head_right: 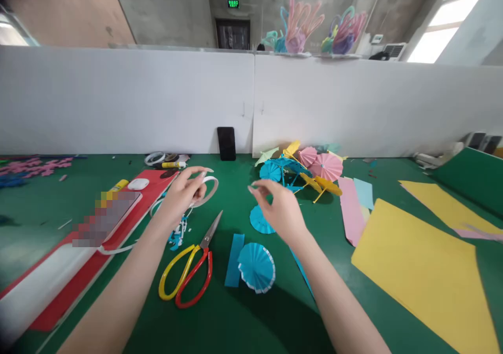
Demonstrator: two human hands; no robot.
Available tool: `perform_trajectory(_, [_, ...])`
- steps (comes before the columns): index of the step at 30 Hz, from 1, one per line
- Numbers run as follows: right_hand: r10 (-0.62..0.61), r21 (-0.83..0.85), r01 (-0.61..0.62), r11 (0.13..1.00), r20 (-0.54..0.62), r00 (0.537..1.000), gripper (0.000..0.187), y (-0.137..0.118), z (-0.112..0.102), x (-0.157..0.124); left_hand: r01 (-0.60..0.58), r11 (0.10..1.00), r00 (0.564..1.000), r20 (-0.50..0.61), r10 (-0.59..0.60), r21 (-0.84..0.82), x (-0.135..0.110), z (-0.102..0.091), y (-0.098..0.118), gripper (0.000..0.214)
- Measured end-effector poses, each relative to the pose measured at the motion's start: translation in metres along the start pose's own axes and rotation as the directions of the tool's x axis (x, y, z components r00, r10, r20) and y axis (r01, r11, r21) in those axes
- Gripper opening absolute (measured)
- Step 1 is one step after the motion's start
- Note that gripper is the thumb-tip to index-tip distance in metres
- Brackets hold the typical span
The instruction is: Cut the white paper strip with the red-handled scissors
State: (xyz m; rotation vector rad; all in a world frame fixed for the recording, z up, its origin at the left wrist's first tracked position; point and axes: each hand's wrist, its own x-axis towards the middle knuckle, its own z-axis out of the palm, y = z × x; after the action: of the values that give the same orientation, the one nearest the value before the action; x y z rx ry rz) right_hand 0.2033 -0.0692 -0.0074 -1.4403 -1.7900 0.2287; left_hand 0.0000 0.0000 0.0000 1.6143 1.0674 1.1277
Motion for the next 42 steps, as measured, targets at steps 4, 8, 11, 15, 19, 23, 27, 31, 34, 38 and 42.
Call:
perform_trajectory(4, [-0.112,0.216,0.094,0.972,0.071,0.991,0.041,-0.02,-0.007,0.016,-0.005,0.998,0.984,0.179,0.016,-0.065,-0.025,0.007,0.03,0.022])
perform_trajectory(8, [-0.159,0.413,0.09,0.906,0.138,0.978,0.016,-0.042,0.002,0.015,-0.02,0.98,0.98,0.192,0.059,-0.2,-0.045,0.011,0.044,0.019])
perform_trajectory(11, [-0.163,0.463,0.08,0.883,0.141,0.977,0.013,-0.049,0.004,0.011,0.012,0.963,0.988,0.153,0.031,-0.27,-0.054,0.011,0.05,0.02])
perform_trajectory(15, [-0.131,0.532,0.034,0.846,0.145,0.981,0.011,-0.053,-0.002,0.004,0.057,0.958,0.99,0.14,-0.017,-0.28,-0.06,0.011,0.053,0.026])
perform_trajectory(19, [-0.128,0.605,-0.014,0.796,0.191,0.973,0.022,-0.057,-0.006,-0.004,0.025,0.981,0.999,0.051,-0.015,-0.195,-0.061,0.015,0.048,0.03])
perform_trajectory(23, [-0.123,0.649,-0.105,0.753,0.297,0.947,0.029,-0.063,-0.007,-0.008,0.017,0.985,0.999,-0.044,-0.025,-0.171,-0.06,0.016,0.045,0.031])
perform_trajectory(27, [-0.117,0.748,-0.214,0.629,0.363,0.925,0.026,-0.068,-0.008,-0.011,-0.023,0.986,0.993,-0.122,0.002,-0.164,-0.065,0.014,0.05,0.031])
perform_trajectory(31, [-0.166,0.825,-0.309,0.474,0.428,0.889,0.02,-0.068,-0.01,-0.012,-0.046,0.984,0.997,-0.074,0.033,-0.174,-0.069,0.012,0.057,0.027])
perform_trajectory(34, [-0.187,0.851,-0.346,0.395,0.444,0.877,0.013,-0.066,-0.009,-0.012,-0.029,0.984,1.0,-0.005,0.028,-0.174,-0.07,0.01,0.06,0.023])
perform_trajectory(38, [-0.223,0.857,-0.369,0.361,0.463,0.858,0.015,-0.061,-0.007,-0.014,-0.015,0.989,0.999,0.034,0.02,-0.149,-0.066,0.007,0.059,0.023])
perform_trajectory(42, [-0.325,0.853,-0.405,0.329,0.505,0.8,0.016,-0.057,-0.012,-0.015,-0.002,0.987,0.999,0.035,0.008,-0.16,-0.061,0.003,0.056,0.022])
